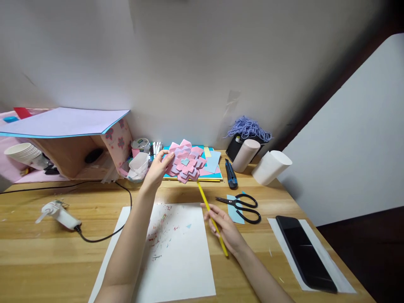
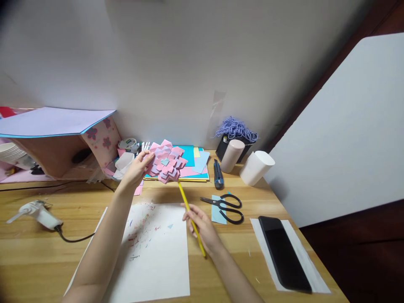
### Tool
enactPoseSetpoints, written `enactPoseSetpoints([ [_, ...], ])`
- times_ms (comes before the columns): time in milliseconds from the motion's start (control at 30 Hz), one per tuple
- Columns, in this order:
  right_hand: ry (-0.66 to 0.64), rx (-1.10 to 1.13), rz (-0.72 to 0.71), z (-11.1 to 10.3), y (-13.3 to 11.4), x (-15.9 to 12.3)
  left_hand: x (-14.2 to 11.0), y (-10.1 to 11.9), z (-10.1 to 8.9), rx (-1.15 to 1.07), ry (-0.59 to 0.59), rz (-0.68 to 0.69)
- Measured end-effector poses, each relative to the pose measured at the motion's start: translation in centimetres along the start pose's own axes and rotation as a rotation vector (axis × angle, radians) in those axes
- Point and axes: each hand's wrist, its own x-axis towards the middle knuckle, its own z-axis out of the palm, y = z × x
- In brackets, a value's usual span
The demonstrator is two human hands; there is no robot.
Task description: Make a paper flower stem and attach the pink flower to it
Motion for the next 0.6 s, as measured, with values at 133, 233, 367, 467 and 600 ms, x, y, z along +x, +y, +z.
enactPoseSetpoints([
  [133, 0.364, -0.588, -0.264, -2.5, -1.2, 0.4, -0.9, 0.0, -1.5, -0.161, 0.011, -0.009],
  [233, 0.559, -0.891, -0.493, -2.6, -1.8, 0.3, -2.1, -0.7, -2.1, -0.265, 0.034, -0.021],
  [367, 0.309, -0.669, -0.415, 1.2, -2.1, 0.1, -4.2, -1.9, -1.1, -0.413, 0.113, -0.109],
  [467, -0.242, -0.182, 0.039, 5.4, -2.0, 0.4, -5.4, -2.9, 0.2, -0.521, 0.138, -0.101],
  [600, -0.398, 0.295, 0.26, 9.6, -1.8, 0.9, -6.6, -4.1, 0.7, -0.457, 0.09, -0.076],
])
